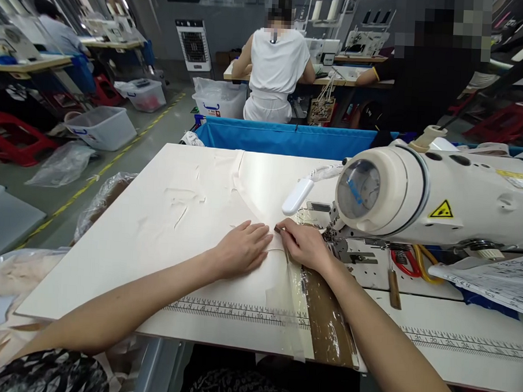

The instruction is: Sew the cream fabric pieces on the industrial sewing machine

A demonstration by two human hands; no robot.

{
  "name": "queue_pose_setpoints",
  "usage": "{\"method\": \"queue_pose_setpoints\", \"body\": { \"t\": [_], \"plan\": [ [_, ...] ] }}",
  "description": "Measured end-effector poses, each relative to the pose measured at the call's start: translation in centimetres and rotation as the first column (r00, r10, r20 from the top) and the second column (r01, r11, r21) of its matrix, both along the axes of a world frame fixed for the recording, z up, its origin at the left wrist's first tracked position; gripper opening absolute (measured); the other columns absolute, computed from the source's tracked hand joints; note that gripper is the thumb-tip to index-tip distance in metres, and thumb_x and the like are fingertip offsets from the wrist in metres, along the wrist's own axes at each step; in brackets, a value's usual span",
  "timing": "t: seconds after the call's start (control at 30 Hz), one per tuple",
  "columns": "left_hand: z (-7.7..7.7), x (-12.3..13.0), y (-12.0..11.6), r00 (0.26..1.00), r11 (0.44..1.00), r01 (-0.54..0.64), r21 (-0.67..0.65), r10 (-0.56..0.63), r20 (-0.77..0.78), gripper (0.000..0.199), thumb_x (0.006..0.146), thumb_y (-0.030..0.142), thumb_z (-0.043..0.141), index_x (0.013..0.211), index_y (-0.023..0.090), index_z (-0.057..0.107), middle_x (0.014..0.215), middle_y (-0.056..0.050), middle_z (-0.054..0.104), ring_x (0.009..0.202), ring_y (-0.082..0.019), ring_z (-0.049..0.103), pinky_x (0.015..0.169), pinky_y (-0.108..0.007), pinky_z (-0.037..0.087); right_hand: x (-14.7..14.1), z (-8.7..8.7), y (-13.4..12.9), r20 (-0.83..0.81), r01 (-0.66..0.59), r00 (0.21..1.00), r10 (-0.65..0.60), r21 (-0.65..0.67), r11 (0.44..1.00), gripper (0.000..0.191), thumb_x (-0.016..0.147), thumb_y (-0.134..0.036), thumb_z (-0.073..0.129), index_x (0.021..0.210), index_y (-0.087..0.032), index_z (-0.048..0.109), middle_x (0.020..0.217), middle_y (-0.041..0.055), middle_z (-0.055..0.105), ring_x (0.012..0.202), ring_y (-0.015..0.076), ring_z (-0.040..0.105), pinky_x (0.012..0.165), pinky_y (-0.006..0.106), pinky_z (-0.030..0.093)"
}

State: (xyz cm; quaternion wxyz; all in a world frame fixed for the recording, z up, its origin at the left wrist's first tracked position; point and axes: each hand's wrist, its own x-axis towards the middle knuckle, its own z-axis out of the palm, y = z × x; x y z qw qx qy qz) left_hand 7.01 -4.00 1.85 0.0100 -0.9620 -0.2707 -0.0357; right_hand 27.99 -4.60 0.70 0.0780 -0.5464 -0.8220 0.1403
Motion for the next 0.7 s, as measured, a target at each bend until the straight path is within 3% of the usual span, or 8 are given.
{"method": "queue_pose_setpoints", "body": {
  "t": [0.23, 0.7],
  "plan": [
    [-1.6, -0.7, -0.3, 0.993, 0.998, -0.016, 0.06, 0.009, 0.116, 0.042, 0.098, 0.031, 0.032, 0.132, 0.011, 0.05, 0.138, -0.013, 0.05, 0.129, -0.024, 0.046, 0.104, -0.042, 0.042, -0.3, -0.1, 0.0, -0.01, -0.002, 1.0, 0.003, 0.034, 0.999, 0.03, 0.098, -0.028, 0.031, 0.113, -0.015, 0.054, 0.085, 0.0042, 0.067, 0.075, 0.019, 0.063, 0.06, 0.027, 0.027],
    [-1.4, -0.5, -0.2, 0.998, 0.999, -0.026, 0.035, 0.024, 0.063, 0.045, 0.1, 0.033, 0.027, 0.133, 0.011, 0.05, 0.138, -0.013, 0.051, 0.13, -0.025, 0.045, 0.104, -0.043, 0.041, -0.6, 0.3, 0.0, 0.101, -0.021, 0.995, 0.021, 0.001, 1.0, 0.031, 0.097, -0.026, 0.03, 0.11, -0.015, 0.055, 0.084, 0.0053, 0.067, 0.074, 0.0184, 0.061, 0.059, 0.028, 0.024]
  ]
}}
